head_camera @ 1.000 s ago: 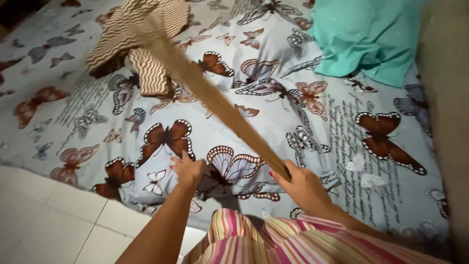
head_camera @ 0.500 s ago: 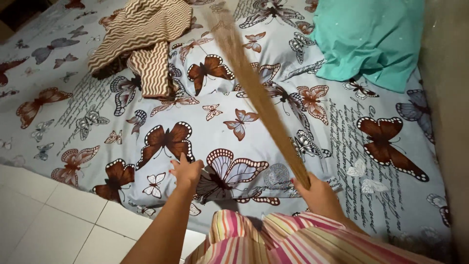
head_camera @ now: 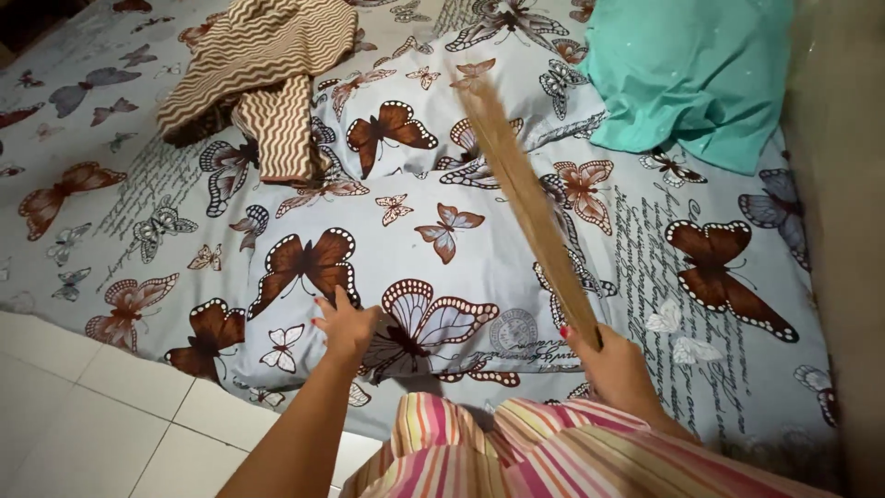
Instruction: Dusting a bed using a bundle of sticks (broom).
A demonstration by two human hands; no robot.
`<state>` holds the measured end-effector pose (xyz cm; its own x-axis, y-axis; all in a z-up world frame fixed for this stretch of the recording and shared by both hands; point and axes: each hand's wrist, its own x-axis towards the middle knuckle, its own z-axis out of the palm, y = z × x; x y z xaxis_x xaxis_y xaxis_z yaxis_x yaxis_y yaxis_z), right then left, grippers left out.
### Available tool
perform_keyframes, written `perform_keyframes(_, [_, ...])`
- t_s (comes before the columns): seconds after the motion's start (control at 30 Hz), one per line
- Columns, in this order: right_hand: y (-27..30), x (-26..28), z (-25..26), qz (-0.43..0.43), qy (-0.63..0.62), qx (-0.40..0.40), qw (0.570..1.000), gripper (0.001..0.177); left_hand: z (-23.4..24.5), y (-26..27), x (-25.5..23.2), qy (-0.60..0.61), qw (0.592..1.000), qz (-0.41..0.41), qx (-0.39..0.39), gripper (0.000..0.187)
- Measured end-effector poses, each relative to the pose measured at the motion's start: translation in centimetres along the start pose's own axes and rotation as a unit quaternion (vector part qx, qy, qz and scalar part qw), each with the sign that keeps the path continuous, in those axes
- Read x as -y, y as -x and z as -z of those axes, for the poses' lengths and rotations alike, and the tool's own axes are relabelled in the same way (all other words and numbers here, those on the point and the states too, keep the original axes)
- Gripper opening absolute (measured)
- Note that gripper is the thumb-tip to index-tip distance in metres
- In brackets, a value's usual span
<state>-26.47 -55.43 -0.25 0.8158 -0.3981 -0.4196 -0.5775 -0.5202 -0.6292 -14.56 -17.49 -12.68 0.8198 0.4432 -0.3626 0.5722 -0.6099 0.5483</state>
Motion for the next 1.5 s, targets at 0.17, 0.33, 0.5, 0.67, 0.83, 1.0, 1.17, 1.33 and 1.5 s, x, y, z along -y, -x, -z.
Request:
perform_keyframes(0.17, [-1.8,-3.8,-2.2,0.074,0.001,0.017,0.997,0.042,-1.0,1.1,1.4,-0.095,0.992,-0.082,0.004,0.1])
perform_keyframes(0.33, [1.3,0.9,-1.3,0.056,0.06,0.044,0.996,0.047,-0.2,1.6,1.4,-0.113,0.989,-0.095,0.012,0.096])
perform_keyframes(0.5, [0.4,-0.1,-2.3,0.141,0.063,0.107,0.982,0.043,-0.8,1.2,2.3,-0.124,0.986,-0.114,0.009,0.096])
perform_keyframes(0.67, [1.5,2.4,-1.9,0.168,0.077,0.133,0.974,0.043,-0.8,1.6,3.5,-0.129,0.982,-0.138,-0.009,0.097])
perform_keyframes(0.83, [0.8,2.5,-3.0,0.138,0.098,0.194,0.966,0.042,-1.2,1.7,3.1,-0.131,0.978,-0.157,-0.033,0.098])
perform_keyframes(1.0, [2.8,5.5,-3.0,0.183,0.193,0.19,0.945,0.05,-1.3,1.2,4.0,-0.096,0.986,-0.098,-0.097,0.109])
perform_keyframes(1.17, [1.9,4.1,-5.4,0.283,0.185,0.217,0.916,0.05,0.8,0.9,4.3,-0.038,0.986,0.059,-0.153,0.112])
perform_keyframes(1.33, [1.5,2.7,-6.7,0.287,0.258,0.254,0.887,0.052,-5.5,-12.7,20.6,-0.091,0.958,0.05,-0.269,0.112])
perform_keyframes(1.5, [3.3,4.4,-5.0,0.335,0.219,0.279,0.873,0.052,-1.6,-9.3,20.4,0.028,0.957,0.111,-0.265,0.082])
